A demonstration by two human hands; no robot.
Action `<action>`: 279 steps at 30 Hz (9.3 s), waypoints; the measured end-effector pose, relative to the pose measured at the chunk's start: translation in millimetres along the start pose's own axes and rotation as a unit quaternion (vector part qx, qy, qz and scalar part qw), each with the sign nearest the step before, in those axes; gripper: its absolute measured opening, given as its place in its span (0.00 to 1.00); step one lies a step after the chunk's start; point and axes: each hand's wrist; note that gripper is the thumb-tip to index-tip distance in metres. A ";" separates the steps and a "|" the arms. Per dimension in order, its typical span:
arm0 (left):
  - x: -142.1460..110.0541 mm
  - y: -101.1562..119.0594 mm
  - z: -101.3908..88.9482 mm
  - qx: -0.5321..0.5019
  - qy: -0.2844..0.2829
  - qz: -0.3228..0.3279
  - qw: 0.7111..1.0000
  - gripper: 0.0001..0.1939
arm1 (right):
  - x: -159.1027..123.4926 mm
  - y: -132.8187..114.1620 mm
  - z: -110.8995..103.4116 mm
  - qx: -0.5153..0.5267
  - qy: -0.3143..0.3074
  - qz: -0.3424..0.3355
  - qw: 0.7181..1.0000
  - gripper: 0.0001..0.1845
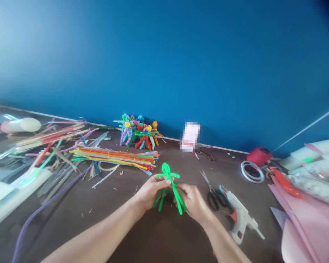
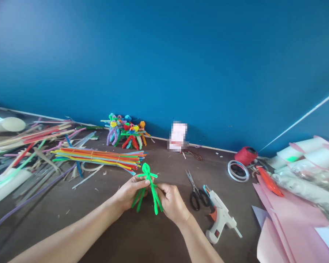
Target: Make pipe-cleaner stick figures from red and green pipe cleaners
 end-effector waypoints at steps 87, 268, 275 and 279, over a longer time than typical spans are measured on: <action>-3.7 -9.2 10.8 -0.039 0.030 0.043 0.998 0.11 | 4.2 4.7 0.9 0.129 -0.083 0.115 0.981 0.16; -6.5 -17.5 13.8 0.039 -0.003 0.058 0.998 0.09 | -7.6 9.8 4.0 0.330 0.058 0.108 0.936 0.15; -3.0 -19.4 7.7 0.049 0.087 0.075 0.992 0.09 | -17.6 3.7 -2.0 -0.055 0.253 -0.056 0.964 0.17; -4.4 -18.4 9.3 0.090 0.088 0.076 0.989 0.10 | -20.5 -1.9 -5.4 -0.259 0.270 -0.168 0.912 0.15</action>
Point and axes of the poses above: each hand's wrist, its own x-axis towards the middle knuckle, its own z-axis out of the palm, y = z × x, and after that the axes turned 13 degrees about -x, right-handed
